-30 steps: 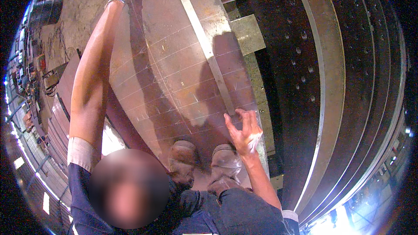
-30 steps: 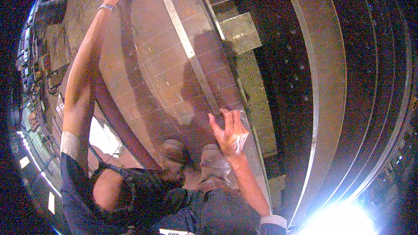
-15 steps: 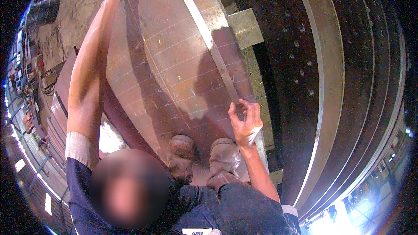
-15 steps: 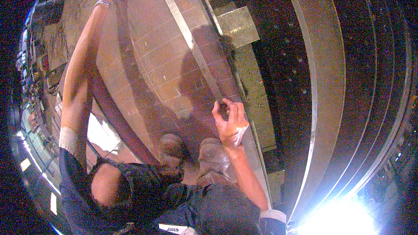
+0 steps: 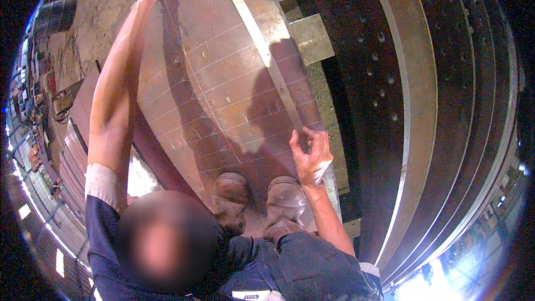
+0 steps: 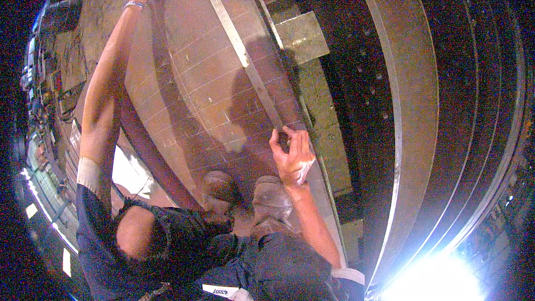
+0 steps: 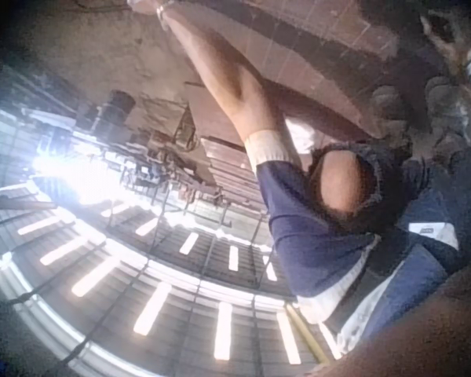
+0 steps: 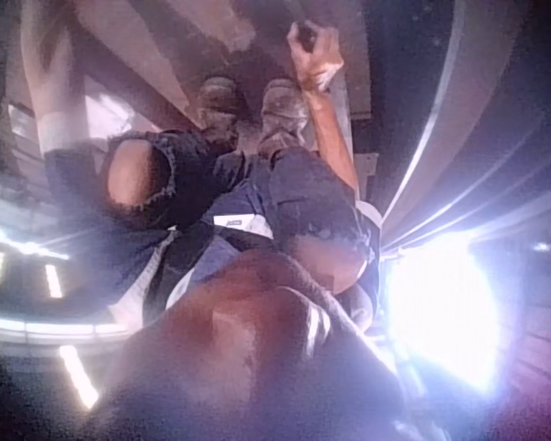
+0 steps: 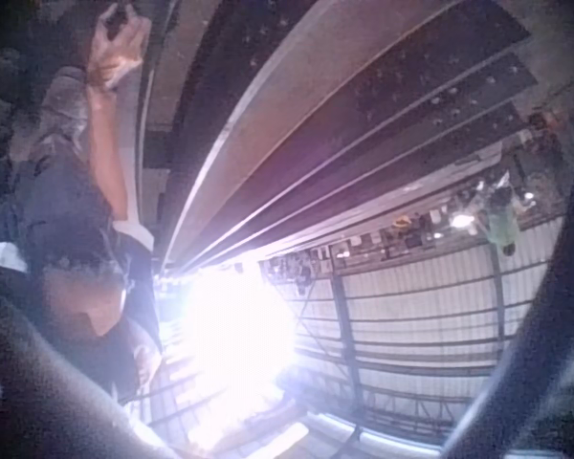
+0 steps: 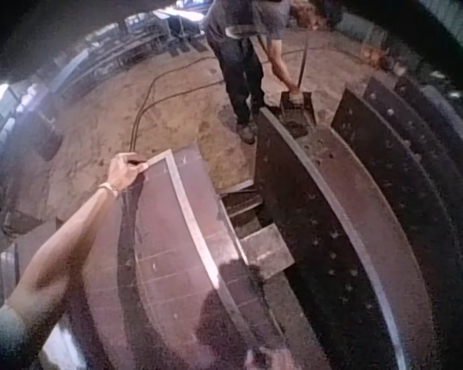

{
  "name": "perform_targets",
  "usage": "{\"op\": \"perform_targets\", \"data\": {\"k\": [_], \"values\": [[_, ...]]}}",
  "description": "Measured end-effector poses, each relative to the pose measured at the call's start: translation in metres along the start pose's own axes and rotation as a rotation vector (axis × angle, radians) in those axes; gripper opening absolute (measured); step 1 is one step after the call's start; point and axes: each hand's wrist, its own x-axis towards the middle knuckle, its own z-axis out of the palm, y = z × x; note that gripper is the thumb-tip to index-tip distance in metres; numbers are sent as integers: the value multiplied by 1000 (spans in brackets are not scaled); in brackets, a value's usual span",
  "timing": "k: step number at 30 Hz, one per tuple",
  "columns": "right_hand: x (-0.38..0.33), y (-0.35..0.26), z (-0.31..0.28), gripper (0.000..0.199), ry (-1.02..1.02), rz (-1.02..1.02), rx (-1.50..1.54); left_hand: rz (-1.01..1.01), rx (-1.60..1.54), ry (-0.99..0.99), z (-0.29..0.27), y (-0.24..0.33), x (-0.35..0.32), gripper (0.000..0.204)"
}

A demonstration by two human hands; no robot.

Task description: The person measures a large metal sheet with a tape measure and marks it with chalk. They then consult a paper document and use a straightedge to draw straight lines on the sheet.

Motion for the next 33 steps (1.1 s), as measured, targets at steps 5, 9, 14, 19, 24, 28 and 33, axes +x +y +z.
{"op": "perform_targets", "data": {"k": [5,9,14,19,24,28,33], "values": [[-1,2,1,21,1,-64,-64,-2,53,-60,2,-9,3,33],[-6,0,0,22,-35,-5,-13,7,26,-53,15,-23,7,30],[-6,3,3,23,-9,-34,-33,-96,98,-75,14,-13,8,30],[-6,5,2,24,-17,-54,8,-112,117,-84,19,1,16,30],[-5,7,1,25,-24,-63,-16,-83,98,-110,22,2,20,24],[-6,6,1,26,-28,-81,-6,-90,124,-99,27,-8,23,26],[-3,1,-2,27,-41,-68,-5,-24,154,-99,25,-7,23,31]]}}
